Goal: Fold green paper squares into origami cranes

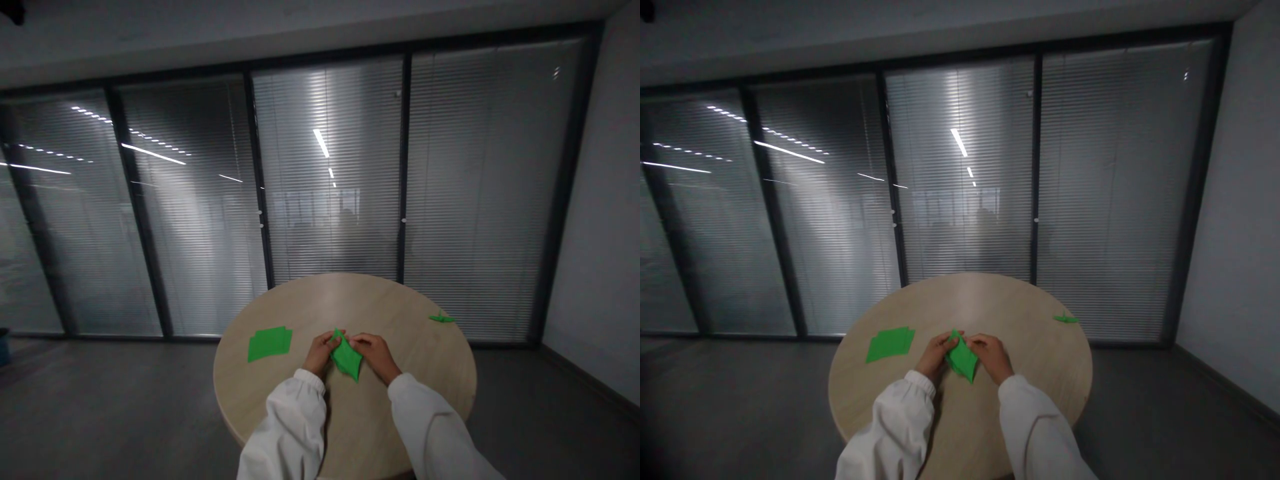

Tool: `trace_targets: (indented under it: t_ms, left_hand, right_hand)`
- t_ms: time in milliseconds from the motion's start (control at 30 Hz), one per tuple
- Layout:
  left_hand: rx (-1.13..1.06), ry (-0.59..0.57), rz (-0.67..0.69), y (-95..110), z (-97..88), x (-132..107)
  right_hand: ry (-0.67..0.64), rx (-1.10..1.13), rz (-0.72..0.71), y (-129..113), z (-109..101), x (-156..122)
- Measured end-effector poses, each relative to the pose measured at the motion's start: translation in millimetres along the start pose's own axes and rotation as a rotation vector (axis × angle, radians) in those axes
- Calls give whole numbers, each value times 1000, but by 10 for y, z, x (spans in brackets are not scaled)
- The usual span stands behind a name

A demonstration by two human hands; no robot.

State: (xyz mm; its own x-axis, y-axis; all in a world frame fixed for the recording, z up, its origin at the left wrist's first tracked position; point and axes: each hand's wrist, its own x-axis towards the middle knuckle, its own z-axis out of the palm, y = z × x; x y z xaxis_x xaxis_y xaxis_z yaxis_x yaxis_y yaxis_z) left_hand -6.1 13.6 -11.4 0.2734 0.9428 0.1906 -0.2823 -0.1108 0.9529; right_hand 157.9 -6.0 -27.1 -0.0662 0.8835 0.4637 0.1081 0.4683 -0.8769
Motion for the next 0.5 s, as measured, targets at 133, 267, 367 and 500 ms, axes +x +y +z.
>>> trace_targets:
  t_ms: [133,267,367,500]
  left_hand:
    - [-49,3,-33,56,50,-38]
    - [-220,60,-153,79,75,-46]
    - [-307,76,-197,45,70,-28]
    - [-383,24,-203,-12,59,-20]
  right_hand:
    - [53,71,31,71,-8,24]
    - [138,70,38,97,-47,42]
    - [180,78,47,131,-75,61]
    - [258,45,80,198,-95,87]
